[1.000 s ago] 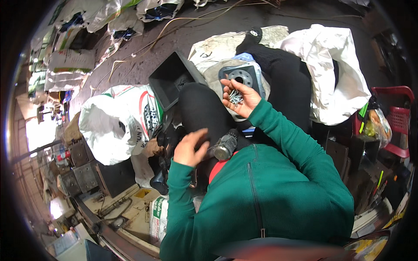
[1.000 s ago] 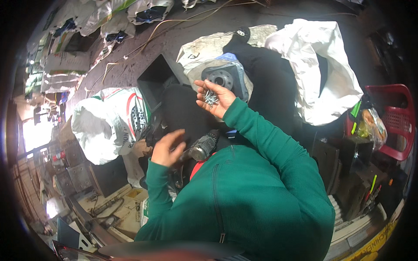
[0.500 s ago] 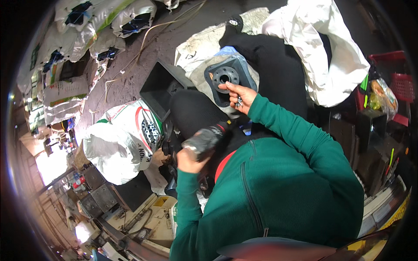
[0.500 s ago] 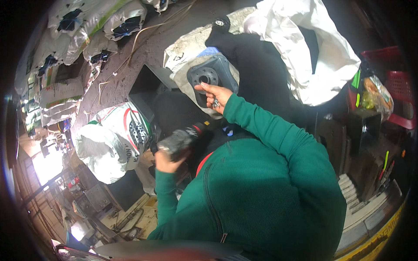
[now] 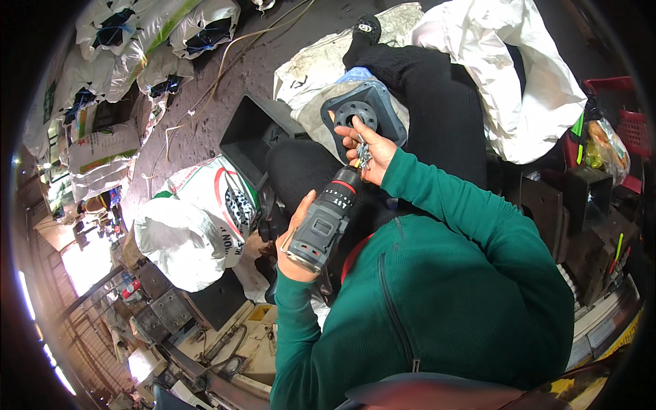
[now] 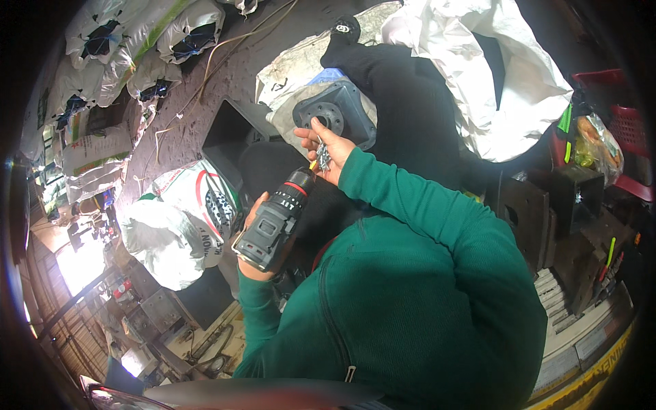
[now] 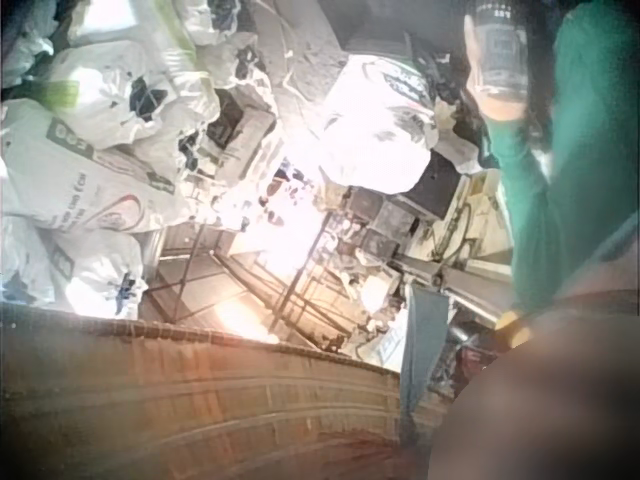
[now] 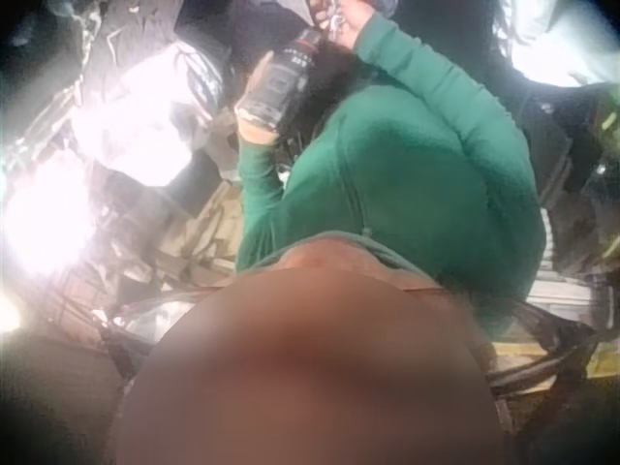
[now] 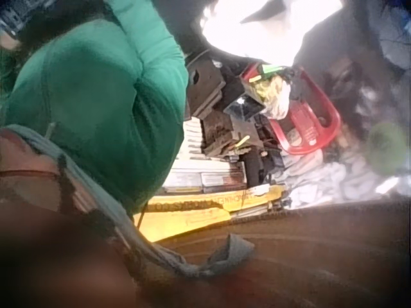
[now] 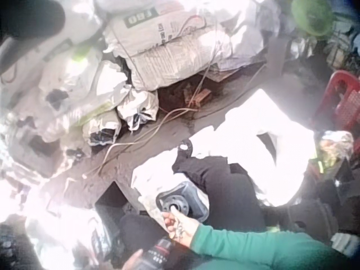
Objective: The person sits on the floor and uses a cordless impact driver to fasten screws into a dark mechanical housing resting on their lap. They repeatedly pick up screws, align them in the housing, and drive them in with the tool.
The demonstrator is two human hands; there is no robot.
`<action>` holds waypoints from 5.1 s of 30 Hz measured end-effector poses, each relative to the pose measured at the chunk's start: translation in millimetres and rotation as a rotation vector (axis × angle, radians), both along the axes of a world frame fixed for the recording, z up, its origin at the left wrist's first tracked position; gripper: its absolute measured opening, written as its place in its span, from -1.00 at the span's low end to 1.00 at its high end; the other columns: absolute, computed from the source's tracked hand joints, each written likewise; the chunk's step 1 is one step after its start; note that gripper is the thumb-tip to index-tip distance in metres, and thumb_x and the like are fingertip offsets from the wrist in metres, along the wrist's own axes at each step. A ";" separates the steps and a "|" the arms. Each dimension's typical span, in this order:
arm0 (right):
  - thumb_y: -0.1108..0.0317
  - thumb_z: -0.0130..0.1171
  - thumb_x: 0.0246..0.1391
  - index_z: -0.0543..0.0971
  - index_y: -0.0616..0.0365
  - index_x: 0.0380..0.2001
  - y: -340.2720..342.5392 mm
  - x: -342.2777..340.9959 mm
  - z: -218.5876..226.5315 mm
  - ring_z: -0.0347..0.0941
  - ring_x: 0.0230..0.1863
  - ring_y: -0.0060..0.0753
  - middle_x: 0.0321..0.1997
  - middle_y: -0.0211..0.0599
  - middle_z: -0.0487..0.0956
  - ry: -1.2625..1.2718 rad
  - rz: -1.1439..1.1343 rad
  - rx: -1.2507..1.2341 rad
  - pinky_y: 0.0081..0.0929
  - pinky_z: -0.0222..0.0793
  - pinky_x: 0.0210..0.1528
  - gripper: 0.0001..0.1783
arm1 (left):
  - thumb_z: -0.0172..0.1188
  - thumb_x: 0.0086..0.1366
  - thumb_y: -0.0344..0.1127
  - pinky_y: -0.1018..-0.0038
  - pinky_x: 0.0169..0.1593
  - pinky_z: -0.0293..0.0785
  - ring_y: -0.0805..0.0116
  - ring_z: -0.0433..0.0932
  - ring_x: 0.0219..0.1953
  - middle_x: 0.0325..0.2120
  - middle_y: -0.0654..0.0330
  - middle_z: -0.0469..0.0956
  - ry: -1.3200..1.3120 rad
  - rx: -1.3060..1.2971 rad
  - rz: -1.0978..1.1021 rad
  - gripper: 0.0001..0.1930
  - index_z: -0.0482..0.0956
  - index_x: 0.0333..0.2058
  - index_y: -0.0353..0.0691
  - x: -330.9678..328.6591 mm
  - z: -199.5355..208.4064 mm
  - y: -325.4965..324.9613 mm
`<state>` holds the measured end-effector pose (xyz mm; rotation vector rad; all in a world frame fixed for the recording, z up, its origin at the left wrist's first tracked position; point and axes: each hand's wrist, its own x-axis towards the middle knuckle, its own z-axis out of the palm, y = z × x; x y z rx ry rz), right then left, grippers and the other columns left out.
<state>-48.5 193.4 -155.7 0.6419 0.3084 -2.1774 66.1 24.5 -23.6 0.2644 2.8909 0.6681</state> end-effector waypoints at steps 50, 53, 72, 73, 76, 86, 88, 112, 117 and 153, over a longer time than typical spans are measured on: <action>-0.03 -0.06 0.24 0.47 0.17 -0.02 28.1 14.1 -36.0 -0.04 -0.73 -0.80 -0.67 -0.67 0.12 0.144 -0.131 0.574 -0.74 -0.07 -0.71 -0.50 | 0.32 -0.03 -0.36 0.36 0.03 0.44 0.16 0.52 -0.05 -0.01 0.04 0.45 0.074 -0.089 -0.075 -0.42 0.41 0.03 -0.24 -43.7 4.3 -18.9; 0.02 -0.01 0.23 0.43 0.10 0.03 23.1 11.2 -54.3 -0.04 -0.75 -0.81 -0.67 -0.67 0.14 0.172 -0.218 0.665 -0.74 -0.08 -0.73 -0.55 | 0.35 -0.04 -0.36 0.37 -0.02 0.47 0.11 0.57 -0.14 -0.14 0.04 0.55 0.030 0.042 -0.029 -0.41 0.42 0.02 -0.29 -60.0 -3.1 -31.6; 0.18 0.26 0.05 0.45 0.04 -0.49 5.9 -20.7 -61.9 -0.12 -0.80 -0.84 -0.75 -0.72 0.13 0.288 -0.157 0.614 -0.67 -0.30 -0.76 -0.76 | 0.31 0.02 -0.44 0.44 -0.16 0.48 0.38 0.56 -0.26 -0.26 0.19 0.58 -0.200 0.193 0.023 -0.62 0.52 -0.13 -0.26 -118.4 -28.6 -53.1; 0.19 0.28 0.03 0.46 0.07 -0.50 7.2 -20.3 -59.6 -0.05 -0.76 -0.83 -0.72 -0.68 0.21 0.235 -0.126 0.619 -0.68 -0.22 -0.74 -0.75 | 0.32 0.02 -0.44 0.44 -0.16 0.48 0.38 0.56 -0.26 -0.26 0.19 0.58 -0.213 0.145 0.019 -0.62 0.52 -0.13 -0.26 -120.4 -26.3 -52.6; 0.23 0.33 -0.01 0.47 0.14 -0.49 8.3 -19.9 -58.1 0.11 -0.68 -0.81 -0.66 -0.59 0.37 0.212 -0.144 0.582 -0.70 -0.04 -0.69 -0.73 | 0.31 0.02 -0.44 0.44 -0.13 0.47 0.37 0.56 -0.24 -0.27 0.18 0.59 -0.251 0.185 0.052 -0.62 0.52 -0.14 -0.28 -127.9 -25.5 -48.6; 0.26 0.32 0.00 0.47 0.17 -0.46 2.2 -20.6 -66.4 0.22 -0.64 -0.76 -0.60 -0.53 0.40 0.186 -0.211 0.595 -0.69 0.08 -0.62 -0.74 | 0.38 0.00 -0.37 0.43 -0.10 0.46 0.33 0.56 -0.21 -0.22 0.16 0.58 -0.384 0.098 0.109 -0.56 0.50 -0.10 -0.25 -140.3 -36.7 -57.5; 0.20 0.31 0.01 0.43 0.08 -0.49 0.9 -20.8 -65.8 0.00 -0.77 -0.82 -0.71 -0.66 0.23 0.207 -0.228 0.592 -0.69 -0.17 -0.76 -0.72 | 0.37 0.01 -0.38 0.43 -0.10 0.47 0.33 0.57 -0.22 -0.22 0.16 0.59 -0.370 0.135 0.097 -0.56 0.50 -0.10 -0.25 -140.8 -36.1 -58.2; 0.17 0.35 -0.05 0.43 0.16 -0.44 -8.8 -5.0 -95.7 0.16 -0.57 -0.74 -0.61 -0.58 0.33 0.276 -0.184 1.027 -0.65 0.12 -0.54 -0.65 | 0.32 0.00 -0.40 0.40 -0.12 0.47 0.22 0.58 -0.19 -0.23 0.09 0.59 -0.365 -0.095 -0.046 -0.60 0.52 -0.12 -0.28 -172.4 -25.0 -25.5; 0.17 0.35 -0.06 0.41 0.14 -0.46 -2.9 -7.5 -88.1 0.12 -0.60 -0.74 -0.65 -0.59 0.30 0.302 -0.091 1.093 -0.64 0.08 -0.56 -0.65 | 0.31 0.00 -0.44 0.40 -0.05 0.45 0.22 0.56 -0.15 -0.19 0.08 0.57 -0.367 -0.073 -0.095 -0.58 0.50 -0.10 -0.28 -174.6 -29.1 -24.7; 0.24 -0.19 0.27 0.38 0.30 0.04 45.7 9.2 -37.3 0.43 0.08 -0.16 0.01 -0.08 0.50 0.035 -0.156 -0.230 -0.22 0.46 0.05 -0.59 | 0.35 -0.11 -0.42 0.33 -0.20 0.49 0.17 0.58 -0.29 -0.30 0.14 0.58 0.026 0.158 -0.172 -0.60 0.55 -0.20 -0.22 -45.5 5.9 11.9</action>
